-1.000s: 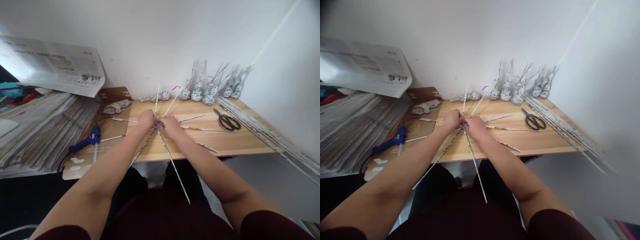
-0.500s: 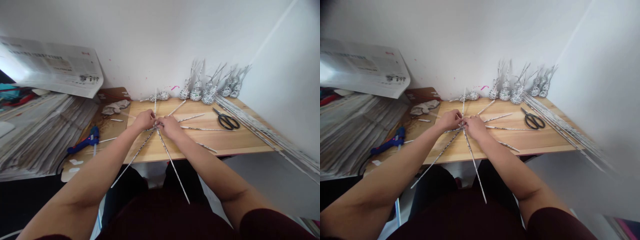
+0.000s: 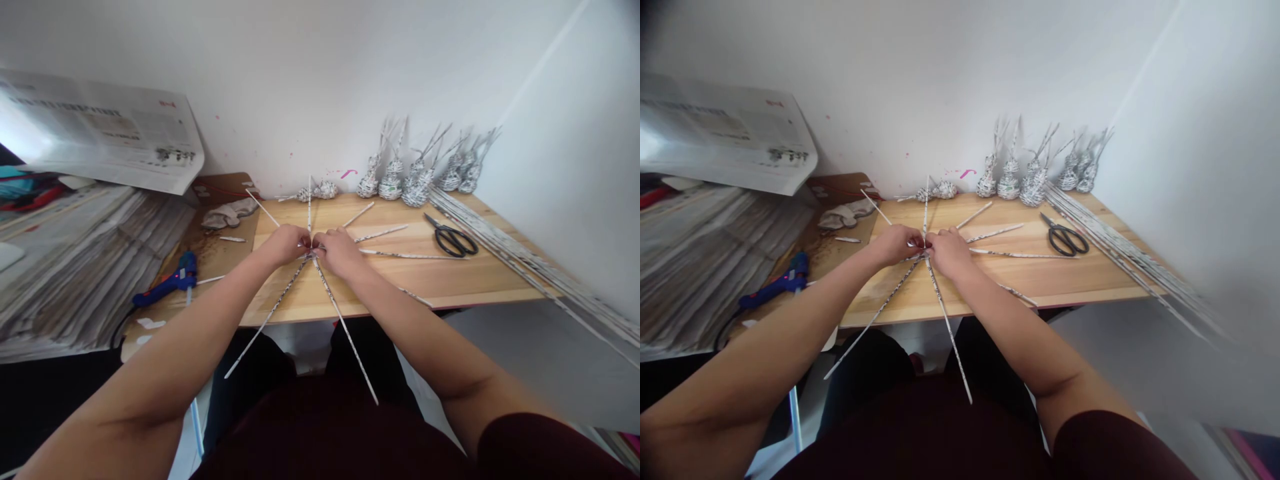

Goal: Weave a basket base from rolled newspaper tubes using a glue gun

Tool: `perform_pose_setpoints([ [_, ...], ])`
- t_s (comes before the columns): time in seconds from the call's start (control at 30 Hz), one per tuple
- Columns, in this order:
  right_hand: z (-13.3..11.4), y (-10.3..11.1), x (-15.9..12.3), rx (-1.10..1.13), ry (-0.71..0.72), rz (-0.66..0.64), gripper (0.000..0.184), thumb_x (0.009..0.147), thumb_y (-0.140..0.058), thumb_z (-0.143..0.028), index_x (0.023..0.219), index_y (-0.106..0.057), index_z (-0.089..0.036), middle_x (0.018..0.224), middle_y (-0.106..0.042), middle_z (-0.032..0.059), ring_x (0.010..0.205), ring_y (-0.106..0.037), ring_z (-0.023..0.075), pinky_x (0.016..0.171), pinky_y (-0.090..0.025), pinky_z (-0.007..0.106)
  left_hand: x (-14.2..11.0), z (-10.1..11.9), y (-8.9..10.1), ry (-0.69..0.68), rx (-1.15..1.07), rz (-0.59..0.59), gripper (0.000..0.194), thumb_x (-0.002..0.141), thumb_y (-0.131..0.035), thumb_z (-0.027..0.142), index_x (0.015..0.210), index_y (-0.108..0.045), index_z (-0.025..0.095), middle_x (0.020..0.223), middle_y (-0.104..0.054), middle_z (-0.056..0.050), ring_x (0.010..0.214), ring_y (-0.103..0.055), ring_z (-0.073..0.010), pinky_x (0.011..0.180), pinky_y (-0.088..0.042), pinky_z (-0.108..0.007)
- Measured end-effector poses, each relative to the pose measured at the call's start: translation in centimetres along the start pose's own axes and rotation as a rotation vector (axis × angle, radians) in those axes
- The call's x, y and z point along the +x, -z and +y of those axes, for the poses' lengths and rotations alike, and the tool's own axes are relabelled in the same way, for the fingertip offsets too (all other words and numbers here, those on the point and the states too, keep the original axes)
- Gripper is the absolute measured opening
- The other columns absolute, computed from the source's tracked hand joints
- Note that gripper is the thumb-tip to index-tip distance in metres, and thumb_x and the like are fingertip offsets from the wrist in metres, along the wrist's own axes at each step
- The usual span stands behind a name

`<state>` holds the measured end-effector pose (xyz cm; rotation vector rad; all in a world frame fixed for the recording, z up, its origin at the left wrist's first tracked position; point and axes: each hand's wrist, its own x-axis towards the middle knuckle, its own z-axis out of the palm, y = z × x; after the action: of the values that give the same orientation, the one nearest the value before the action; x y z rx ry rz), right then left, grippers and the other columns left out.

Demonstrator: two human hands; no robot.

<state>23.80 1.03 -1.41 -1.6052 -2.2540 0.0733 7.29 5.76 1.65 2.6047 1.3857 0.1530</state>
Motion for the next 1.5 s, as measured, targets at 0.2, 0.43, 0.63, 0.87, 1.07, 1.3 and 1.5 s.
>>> perform_pose_setpoints([
  [0.2,0.0,0.1,0.0,0.012,0.018,-0.003,0.015,0.092,-0.06,-0.028,0.098,-0.072,-0.022,0.095,-0.069,0.0099,0.094,-0.054,0.0259,0.088,-0.039,0.036,-1.6,-1.5,-0.6,-0.212,-0.043,0.085,0.018,0.083,-0.059,0.019,0.094,-0.073,0.022,0.089,-0.074,-0.004,0.089,-0.066,-0.0196,0.084,-0.047,-0.029],
  [0.43,-0.2,0.1,0.0,0.02,0.006,-0.005,0.017,0.092,-0.058,-0.026,0.099,-0.072,-0.021,0.097,-0.069,0.0104,0.097,-0.053,0.0259,0.088,-0.038,0.035,-2.8,-2.2,-1.8,-0.393,-0.077,0.153,0.015,0.085,-0.06,0.019,0.096,-0.071,0.021,0.099,-0.072,-0.007,0.095,-0.064,-0.0197,0.093,-0.047,-0.034],
  [0.63,-0.1,0.0,-0.1,0.025,-0.004,-0.004,0.017,0.092,-0.058,-0.026,0.099,-0.072,-0.022,0.096,-0.068,0.0097,0.097,-0.052,0.0257,0.088,-0.038,0.035,-2.6,-2.0,-2.7,-0.397,-0.076,0.251,0.012,0.091,-0.057,0.022,0.092,-0.068,0.02,0.094,-0.07,-0.007,0.091,-0.062,-0.0191,0.089,-0.048,-0.033],
  [0.87,-0.2,0.2,-0.1,0.015,0.003,-0.017,0.018,0.092,-0.056,-0.024,0.101,-0.072,-0.022,0.096,-0.068,0.0103,0.096,-0.051,0.0261,0.088,-0.037,0.036,-2.6,-1.9,-2.5,-0.448,-0.007,0.26,0.015,0.095,-0.052,0.023,0.092,-0.066,0.019,0.099,-0.068,-0.008,0.097,-0.059,-0.0194,0.09,-0.048,-0.033],
  [1.07,-0.2,0.2,0.0,-0.007,0.017,-0.015,0.021,0.093,-0.053,-0.023,0.1,-0.072,-0.022,0.095,-0.068,0.0108,0.093,-0.051,0.0268,0.085,-0.037,0.036,-2.7,-1.6,-0.8,-0.611,0.171,0.128,0.023,0.099,-0.043,0.021,0.099,-0.066,0.017,0.106,-0.065,-0.011,0.102,-0.058,-0.0205,0.093,-0.049,-0.034],
  [1.3,-0.3,0.4,-0.2,-0.007,0.015,-0.018,0.02,0.093,-0.053,-0.025,0.101,-0.072,-0.022,0.096,-0.068,0.0099,0.095,-0.051,0.026,0.085,-0.037,0.034,-2.8,-2.6,-1.0,-0.752,0.344,0.188,0.026,0.099,-0.041,0.017,0.101,-0.067,0.017,0.104,-0.068,-0.009,0.1,-0.061,-0.0184,0.091,-0.051,-0.031],
  [1.5,0.0,0.2,-0.1,0.0,0.032,-0.019,0.019,0.094,-0.054,-0.025,0.099,-0.072,-0.021,0.097,-0.068,0.0093,0.095,-0.05,0.0248,0.086,-0.035,0.034,-3.2,-3.9,-2.3,-0.676,0.356,0.236,0.029,0.101,-0.041,0.024,0.117,-0.064,0.018,0.113,-0.069,-0.007,0.099,-0.065,-0.0157,0.086,-0.052,-0.026],
])
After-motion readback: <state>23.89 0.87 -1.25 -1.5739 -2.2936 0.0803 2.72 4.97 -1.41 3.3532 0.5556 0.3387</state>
